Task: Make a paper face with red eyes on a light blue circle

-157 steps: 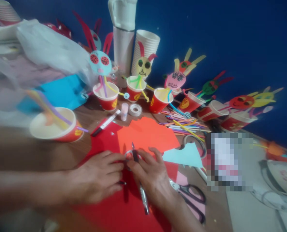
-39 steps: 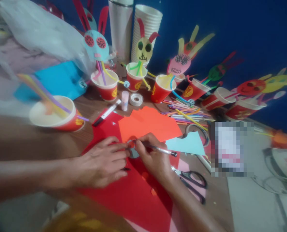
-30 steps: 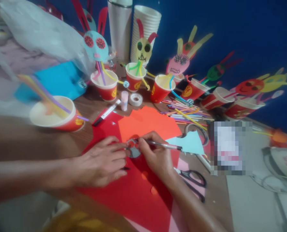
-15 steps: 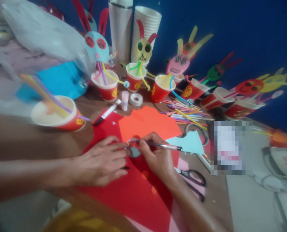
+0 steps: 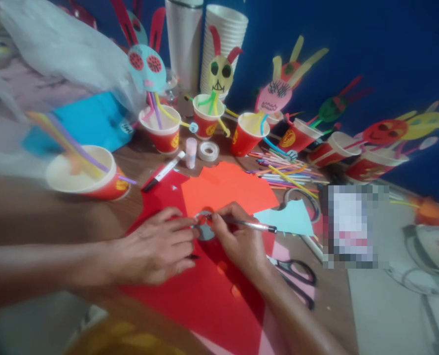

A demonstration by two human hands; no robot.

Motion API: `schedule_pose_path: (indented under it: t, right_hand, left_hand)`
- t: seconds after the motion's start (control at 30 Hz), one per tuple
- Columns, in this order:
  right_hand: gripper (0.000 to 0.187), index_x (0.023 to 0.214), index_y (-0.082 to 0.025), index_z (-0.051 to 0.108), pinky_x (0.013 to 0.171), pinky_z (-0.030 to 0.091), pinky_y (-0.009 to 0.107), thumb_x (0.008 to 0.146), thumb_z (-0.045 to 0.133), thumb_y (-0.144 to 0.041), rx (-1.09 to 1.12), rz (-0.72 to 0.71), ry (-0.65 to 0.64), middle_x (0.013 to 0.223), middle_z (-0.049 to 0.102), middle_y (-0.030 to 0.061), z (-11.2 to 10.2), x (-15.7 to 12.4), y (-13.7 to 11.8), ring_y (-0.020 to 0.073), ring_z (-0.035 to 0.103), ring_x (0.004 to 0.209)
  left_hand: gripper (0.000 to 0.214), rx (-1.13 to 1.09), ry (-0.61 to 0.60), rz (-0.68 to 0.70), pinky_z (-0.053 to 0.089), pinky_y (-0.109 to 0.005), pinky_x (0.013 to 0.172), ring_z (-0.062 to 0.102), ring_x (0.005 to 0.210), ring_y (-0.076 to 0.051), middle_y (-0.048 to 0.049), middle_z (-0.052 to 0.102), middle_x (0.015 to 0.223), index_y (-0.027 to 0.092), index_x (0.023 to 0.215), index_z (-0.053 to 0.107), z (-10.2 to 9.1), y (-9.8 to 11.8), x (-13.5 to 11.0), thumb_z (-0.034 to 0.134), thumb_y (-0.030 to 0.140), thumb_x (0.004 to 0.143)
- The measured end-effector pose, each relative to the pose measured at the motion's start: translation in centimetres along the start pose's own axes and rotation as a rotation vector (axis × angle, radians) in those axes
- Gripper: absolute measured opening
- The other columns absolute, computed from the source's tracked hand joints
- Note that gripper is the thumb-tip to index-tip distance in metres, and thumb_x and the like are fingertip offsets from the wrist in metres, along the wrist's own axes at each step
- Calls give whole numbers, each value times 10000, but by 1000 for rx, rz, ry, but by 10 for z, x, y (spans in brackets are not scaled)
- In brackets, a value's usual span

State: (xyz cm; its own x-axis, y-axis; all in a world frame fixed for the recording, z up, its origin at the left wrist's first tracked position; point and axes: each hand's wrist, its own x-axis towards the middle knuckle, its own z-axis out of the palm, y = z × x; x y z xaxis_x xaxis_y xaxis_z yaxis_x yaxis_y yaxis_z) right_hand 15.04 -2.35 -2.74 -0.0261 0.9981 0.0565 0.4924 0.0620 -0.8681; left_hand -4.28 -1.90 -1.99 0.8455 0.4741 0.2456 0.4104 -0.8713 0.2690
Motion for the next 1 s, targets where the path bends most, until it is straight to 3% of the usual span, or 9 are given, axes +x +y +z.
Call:
schedule_pose_path:
  t: [1.0]
  right_hand:
    - [136, 716, -198, 546, 544, 460, 242, 810, 545, -296, -15, 19, 51, 619, 606, -12, 4, 2, 1, 128, 573, 569]
  left_hand:
    - [294, -10, -15, -13, 294, -402, 871, 525, 979, -221, -39, 624, 838, 171, 738, 578, -1, 1, 1, 397, 334, 903]
